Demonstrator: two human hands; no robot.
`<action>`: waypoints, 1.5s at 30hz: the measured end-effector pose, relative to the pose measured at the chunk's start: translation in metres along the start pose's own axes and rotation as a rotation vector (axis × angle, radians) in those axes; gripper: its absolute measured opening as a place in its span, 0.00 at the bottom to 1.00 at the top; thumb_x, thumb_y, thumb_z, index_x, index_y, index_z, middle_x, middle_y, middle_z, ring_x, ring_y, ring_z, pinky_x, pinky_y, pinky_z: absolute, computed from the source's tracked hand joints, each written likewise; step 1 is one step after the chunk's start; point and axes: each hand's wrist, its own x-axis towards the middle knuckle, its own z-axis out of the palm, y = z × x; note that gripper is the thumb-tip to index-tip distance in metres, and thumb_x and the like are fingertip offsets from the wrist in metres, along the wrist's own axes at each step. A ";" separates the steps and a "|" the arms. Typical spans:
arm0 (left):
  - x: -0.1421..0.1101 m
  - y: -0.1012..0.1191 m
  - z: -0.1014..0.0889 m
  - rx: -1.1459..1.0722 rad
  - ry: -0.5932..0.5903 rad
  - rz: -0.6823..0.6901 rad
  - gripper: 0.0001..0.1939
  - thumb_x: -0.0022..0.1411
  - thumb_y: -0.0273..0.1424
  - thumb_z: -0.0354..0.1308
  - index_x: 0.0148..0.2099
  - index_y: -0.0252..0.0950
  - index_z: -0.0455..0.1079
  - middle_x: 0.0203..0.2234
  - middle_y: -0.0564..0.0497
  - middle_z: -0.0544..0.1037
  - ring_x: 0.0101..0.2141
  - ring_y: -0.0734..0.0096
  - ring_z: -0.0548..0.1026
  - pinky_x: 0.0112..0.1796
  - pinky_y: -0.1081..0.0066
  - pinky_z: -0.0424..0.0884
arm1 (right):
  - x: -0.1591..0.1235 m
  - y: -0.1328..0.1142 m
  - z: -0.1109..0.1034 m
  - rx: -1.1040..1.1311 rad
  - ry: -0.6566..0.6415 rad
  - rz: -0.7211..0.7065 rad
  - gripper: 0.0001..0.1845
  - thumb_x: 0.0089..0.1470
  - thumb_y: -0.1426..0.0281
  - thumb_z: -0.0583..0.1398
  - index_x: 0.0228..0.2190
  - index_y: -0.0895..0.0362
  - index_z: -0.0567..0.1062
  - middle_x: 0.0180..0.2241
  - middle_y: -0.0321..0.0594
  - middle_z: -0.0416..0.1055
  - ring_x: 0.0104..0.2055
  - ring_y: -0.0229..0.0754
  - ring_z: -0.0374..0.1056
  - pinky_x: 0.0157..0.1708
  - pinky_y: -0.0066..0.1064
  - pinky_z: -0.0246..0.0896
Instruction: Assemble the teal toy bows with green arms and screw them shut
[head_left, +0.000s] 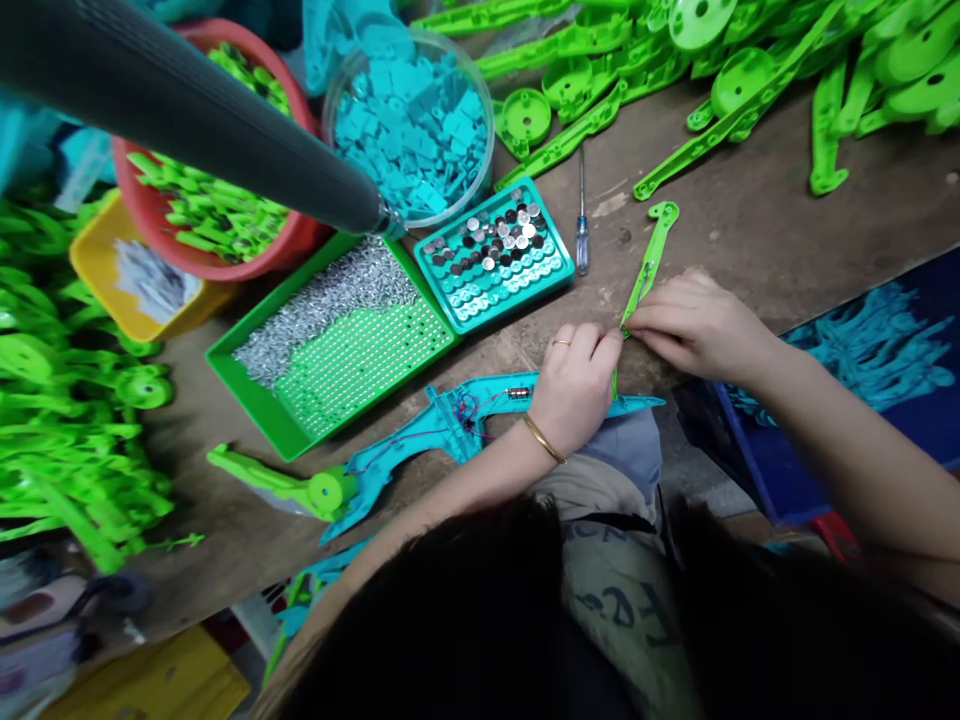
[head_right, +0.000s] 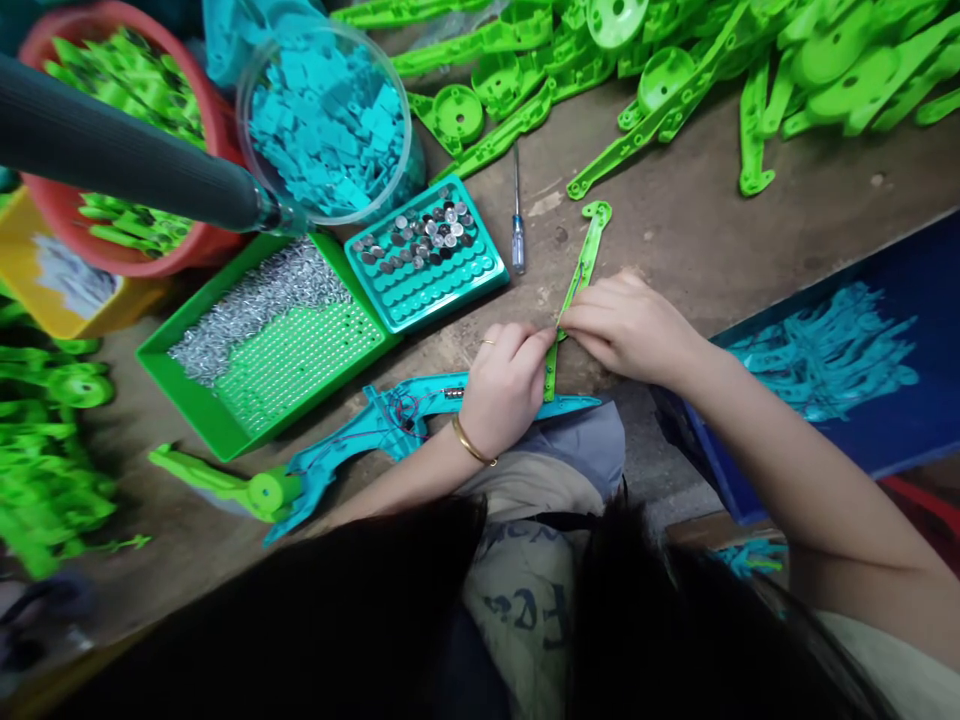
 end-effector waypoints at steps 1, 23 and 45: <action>0.000 0.000 0.000 0.002 -0.008 -0.002 0.18 0.71 0.26 0.41 0.51 0.32 0.72 0.37 0.43 0.74 0.37 0.62 0.68 0.41 0.65 0.66 | 0.000 -0.002 0.000 -0.035 -0.004 0.001 0.15 0.64 0.66 0.51 0.38 0.55 0.77 0.35 0.42 0.76 0.38 0.44 0.68 0.39 0.37 0.55; 0.018 0.005 -0.018 0.019 -0.379 0.004 0.14 0.69 0.24 0.43 0.49 0.33 0.69 0.42 0.43 0.74 0.43 0.58 0.69 0.45 0.62 0.67 | 0.001 0.011 -0.005 -0.012 0.065 0.109 0.13 0.64 0.64 0.53 0.40 0.53 0.78 0.38 0.42 0.76 0.40 0.45 0.69 0.41 0.38 0.56; 0.016 0.010 0.003 0.067 -0.240 0.020 0.19 0.71 0.27 0.42 0.58 0.27 0.64 0.43 0.39 0.74 0.42 0.57 0.70 0.42 0.61 0.66 | -0.002 0.018 -0.001 -0.102 0.202 0.109 0.10 0.62 0.68 0.55 0.40 0.54 0.77 0.37 0.43 0.76 0.40 0.44 0.69 0.40 0.37 0.59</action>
